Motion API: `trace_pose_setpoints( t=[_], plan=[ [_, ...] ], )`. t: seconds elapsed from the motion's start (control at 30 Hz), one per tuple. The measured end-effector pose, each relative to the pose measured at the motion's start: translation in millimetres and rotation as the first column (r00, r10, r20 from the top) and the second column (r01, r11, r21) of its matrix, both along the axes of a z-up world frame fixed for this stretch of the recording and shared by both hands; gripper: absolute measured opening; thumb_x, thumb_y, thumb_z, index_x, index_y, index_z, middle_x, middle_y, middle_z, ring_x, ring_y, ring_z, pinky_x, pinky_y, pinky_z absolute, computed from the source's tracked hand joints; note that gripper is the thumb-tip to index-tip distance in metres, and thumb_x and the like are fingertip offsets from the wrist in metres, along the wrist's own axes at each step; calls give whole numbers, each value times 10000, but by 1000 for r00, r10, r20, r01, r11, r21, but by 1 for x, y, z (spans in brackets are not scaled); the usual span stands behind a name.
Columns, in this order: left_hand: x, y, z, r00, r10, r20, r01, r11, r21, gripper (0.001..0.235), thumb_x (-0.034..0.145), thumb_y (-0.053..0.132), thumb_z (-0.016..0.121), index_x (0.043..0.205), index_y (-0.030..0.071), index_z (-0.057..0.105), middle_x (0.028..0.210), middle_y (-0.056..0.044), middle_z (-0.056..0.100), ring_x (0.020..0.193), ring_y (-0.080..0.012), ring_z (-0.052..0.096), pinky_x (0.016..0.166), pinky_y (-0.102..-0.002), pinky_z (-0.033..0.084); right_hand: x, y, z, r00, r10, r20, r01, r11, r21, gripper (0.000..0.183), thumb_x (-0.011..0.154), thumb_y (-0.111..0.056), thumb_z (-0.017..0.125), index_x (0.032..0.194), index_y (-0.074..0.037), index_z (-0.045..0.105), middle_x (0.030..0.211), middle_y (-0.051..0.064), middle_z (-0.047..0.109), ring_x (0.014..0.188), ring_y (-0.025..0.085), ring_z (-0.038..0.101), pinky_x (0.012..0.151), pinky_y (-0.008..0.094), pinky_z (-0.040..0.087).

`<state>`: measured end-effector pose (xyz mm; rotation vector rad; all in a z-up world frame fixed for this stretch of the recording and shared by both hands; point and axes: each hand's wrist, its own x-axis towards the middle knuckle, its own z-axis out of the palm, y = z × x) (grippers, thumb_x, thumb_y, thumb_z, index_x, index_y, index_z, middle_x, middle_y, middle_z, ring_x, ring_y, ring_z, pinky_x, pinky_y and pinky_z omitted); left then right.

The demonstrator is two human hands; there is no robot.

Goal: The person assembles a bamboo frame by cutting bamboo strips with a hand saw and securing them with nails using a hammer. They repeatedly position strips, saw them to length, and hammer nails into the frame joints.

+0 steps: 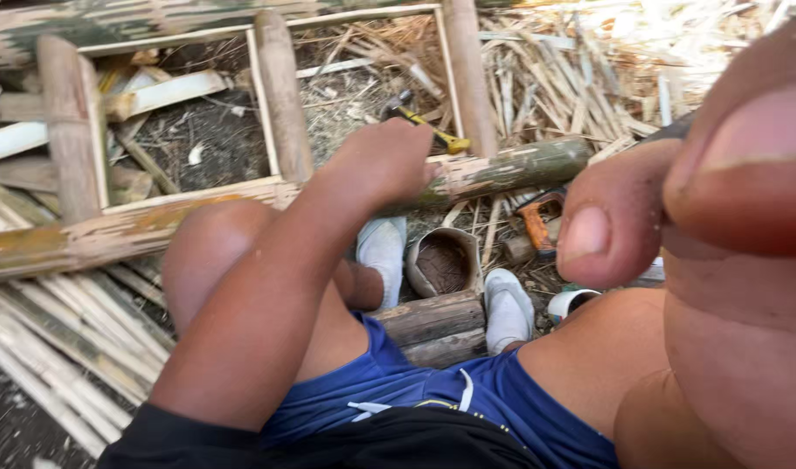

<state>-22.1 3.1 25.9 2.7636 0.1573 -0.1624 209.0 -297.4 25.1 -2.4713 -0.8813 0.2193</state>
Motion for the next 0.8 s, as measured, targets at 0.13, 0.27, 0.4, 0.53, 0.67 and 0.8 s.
trace_pose_setpoints(
  t=[0.13, 0.27, 0.4, 0.53, 0.67, 0.8],
  plan=[
    [-4, 1, 5, 998, 4, -62, -2, 999, 34, 390, 949, 377, 653, 1145, 40, 663, 1172, -209, 690, 1124, -380, 655, 952, -510, 519, -7, -6, 17, 1000, 21, 1, -21, 999, 30, 787, 930, -367, 742, 1552, 13, 446, 1436, 177, 549, 1224, 262, 597, 973, 418, 531],
    [-4, 0, 11, 999, -8, -39, 9, 1000, 16, 409, 966, 386, 635, 1154, 23, 626, 1137, -217, 690, 1090, -384, 659, 944, -510, 513, -17, -7, 24, 999, 34, -2, -33, 997, 68, 789, 924, -363, 744, 1550, 16, 449, 1429, 181, 552, 1213, 263, 602, 959, 417, 538],
    [-9, 1, 24, 1000, -3, 15, 3, 1000, -3, 406, 954, 390, 637, 1144, 32, 619, 1142, -219, 675, 1094, -406, 634, 916, -534, 499, -33, -33, 21, 999, 39, -32, -37, 998, 53, 791, 918, -359, 747, 1548, 19, 452, 1421, 186, 555, 1201, 264, 606, 945, 416, 544],
    [-30, 19, 44, 985, -28, 169, 35, 999, -40, 430, 974, 372, 662, 1171, -7, 612, 1121, -269, 677, 1091, -452, 619, 934, -551, 479, -80, -98, -1, 992, -34, -118, 36, 999, 17, 794, 912, -354, 749, 1546, 21, 455, 1414, 190, 558, 1189, 266, 611, 931, 416, 551],
    [-89, 61, 73, 704, -37, 709, 142, 986, -89, 355, 1066, 246, 685, 1228, -61, 609, 1108, -248, 681, 1001, -385, 654, 872, -473, 539, -55, -118, 8, 997, 15, -79, -14, 1000, 21, 796, 906, -350, 752, 1544, 24, 458, 1406, 194, 561, 1178, 267, 615, 917, 415, 558],
    [-148, 93, 31, 588, 441, 678, -18, 845, -534, 236, 1068, 211, 645, 1186, 7, 646, 1013, -93, 715, 889, -178, 680, 830, -311, 578, -8, -98, -3, 972, 206, -110, -204, 978, 36, 798, 900, -345, 754, 1543, 27, 460, 1399, 198, 564, 1166, 268, 620, 903, 414, 565]
  ],
)
